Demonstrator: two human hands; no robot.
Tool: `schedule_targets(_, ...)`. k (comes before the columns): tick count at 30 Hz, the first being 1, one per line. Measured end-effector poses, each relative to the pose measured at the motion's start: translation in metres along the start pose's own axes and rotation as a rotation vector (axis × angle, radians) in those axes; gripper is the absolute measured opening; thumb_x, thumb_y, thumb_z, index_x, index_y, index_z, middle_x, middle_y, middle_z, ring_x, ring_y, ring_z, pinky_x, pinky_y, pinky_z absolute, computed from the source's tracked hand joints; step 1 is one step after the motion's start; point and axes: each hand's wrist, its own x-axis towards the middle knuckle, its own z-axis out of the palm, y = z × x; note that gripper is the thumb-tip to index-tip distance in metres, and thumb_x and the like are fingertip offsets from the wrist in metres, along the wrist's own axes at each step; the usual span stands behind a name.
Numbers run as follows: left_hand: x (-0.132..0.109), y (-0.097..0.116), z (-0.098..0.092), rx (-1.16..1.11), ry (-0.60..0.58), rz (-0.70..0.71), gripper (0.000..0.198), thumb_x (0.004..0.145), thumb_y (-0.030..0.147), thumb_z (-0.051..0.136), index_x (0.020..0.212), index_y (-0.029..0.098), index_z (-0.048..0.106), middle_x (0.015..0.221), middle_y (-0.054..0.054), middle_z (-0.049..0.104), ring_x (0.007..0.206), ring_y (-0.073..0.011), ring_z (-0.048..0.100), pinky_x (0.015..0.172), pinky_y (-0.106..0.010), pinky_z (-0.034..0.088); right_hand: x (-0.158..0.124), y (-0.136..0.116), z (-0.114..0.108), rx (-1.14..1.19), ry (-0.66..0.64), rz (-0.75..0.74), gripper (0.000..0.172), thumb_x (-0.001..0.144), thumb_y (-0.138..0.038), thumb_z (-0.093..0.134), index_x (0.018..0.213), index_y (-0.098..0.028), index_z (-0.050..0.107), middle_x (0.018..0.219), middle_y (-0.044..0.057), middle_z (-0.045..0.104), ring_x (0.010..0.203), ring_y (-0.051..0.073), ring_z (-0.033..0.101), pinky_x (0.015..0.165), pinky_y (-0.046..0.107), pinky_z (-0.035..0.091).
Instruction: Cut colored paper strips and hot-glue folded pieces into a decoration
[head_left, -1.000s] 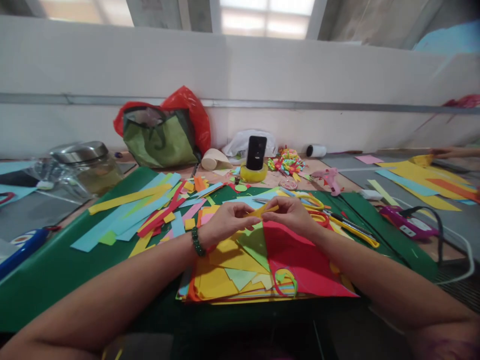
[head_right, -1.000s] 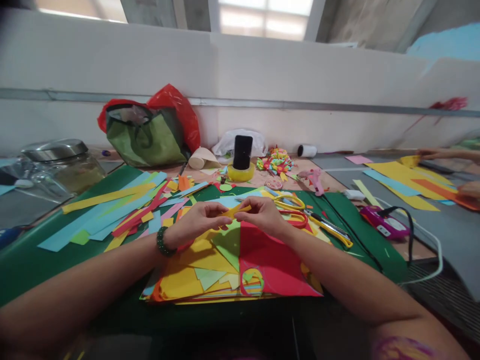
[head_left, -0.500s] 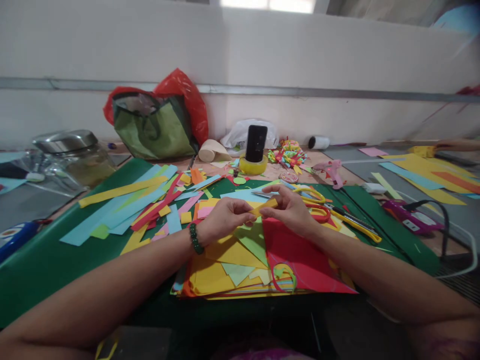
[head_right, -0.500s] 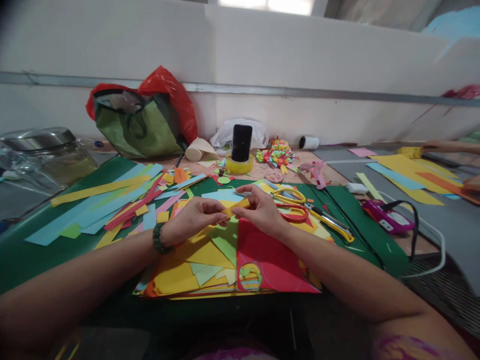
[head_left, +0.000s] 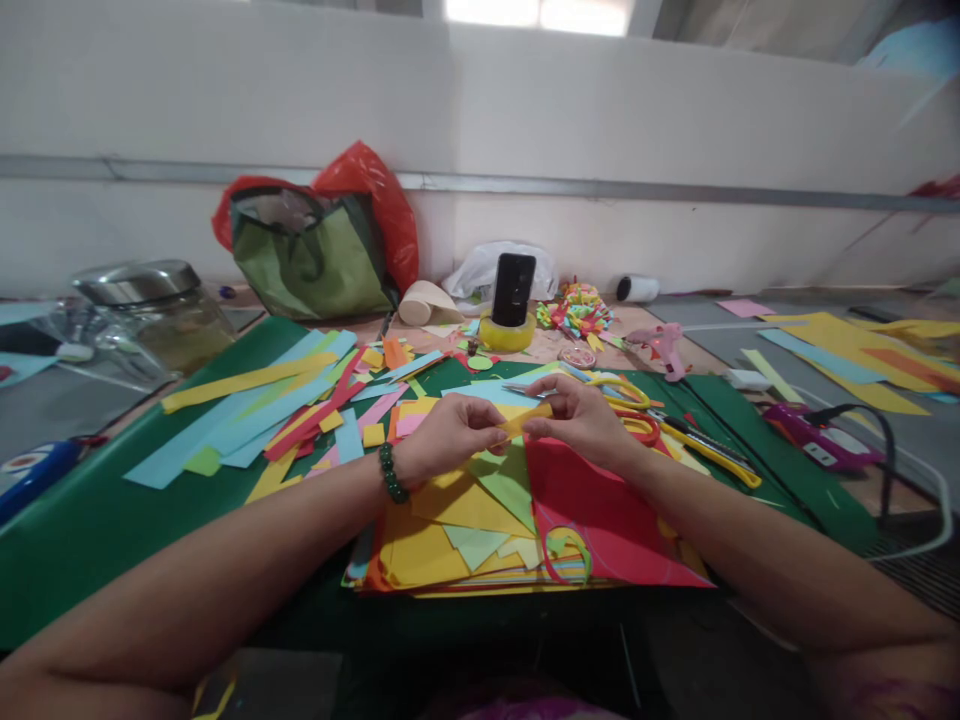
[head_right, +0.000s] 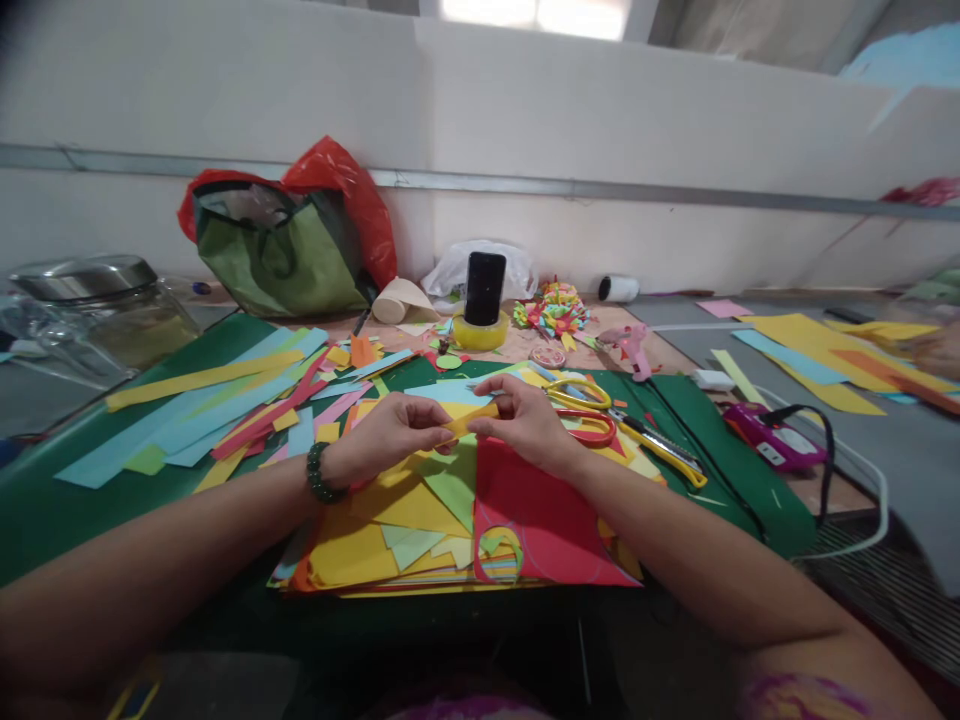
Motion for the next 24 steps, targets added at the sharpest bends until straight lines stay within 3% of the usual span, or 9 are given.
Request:
schedule_targets(5,-0.001,0.003,0.001,0.008,0.006,-0.033,0.012,0.073,0.025,0.069,0.073,0.013,0.069,0.066,-0.003,0.069,0.061,-0.0110,0.062,0.057,-0.020,0.046,-0.004,-0.003,0.004,0.015,0.014,-0.028,0.050,0.063,-0.046,0.081,0.095,-0.020,0.052,0.063,-0.002,0.067,0.062,0.017,0.067,0.056,0.027,0.049)
schedule_targets(9,-0.001,0.002,0.003,0.085,-0.017,-0.030,0.018,0.071,0.030,0.071,0.065,0.014,0.069,0.061,-0.003,0.067,0.055,-0.0105,0.058,0.050,-0.019,0.039,-0.007,-0.003,0.010,0.000,0.008,-0.064,0.047,0.066,-0.048,0.080,0.094,-0.020,0.053,0.063,-0.001,0.067,0.062,0.018,0.068,0.056,0.028,0.051)
schedule_targets(17,0.000,0.005,0.003,0.139,-0.042,0.033,0.016,0.074,0.022,0.067,0.061,0.014,0.065,0.059,-0.003,0.068,0.055,-0.0111,0.061,0.054,-0.020,0.045,-0.007,-0.010,0.003,-0.023,-0.059,-0.009,0.051,0.061,-0.049,0.082,0.088,-0.020,0.051,0.057,-0.004,0.065,0.053,0.015,0.064,0.047,0.023,0.044)
schedule_targets(24,-0.002,0.008,0.002,0.087,-0.083,0.019,0.018,0.074,0.024,0.067,0.060,0.014,0.063,0.059,-0.005,0.070,0.056,-0.0123,0.064,0.053,-0.020,0.046,-0.006,-0.014,-0.008,0.026,-0.155,0.057,0.052,0.057,-0.045,0.086,0.084,-0.021,0.049,0.052,-0.006,0.064,0.050,0.014,0.065,0.051,0.025,0.050)
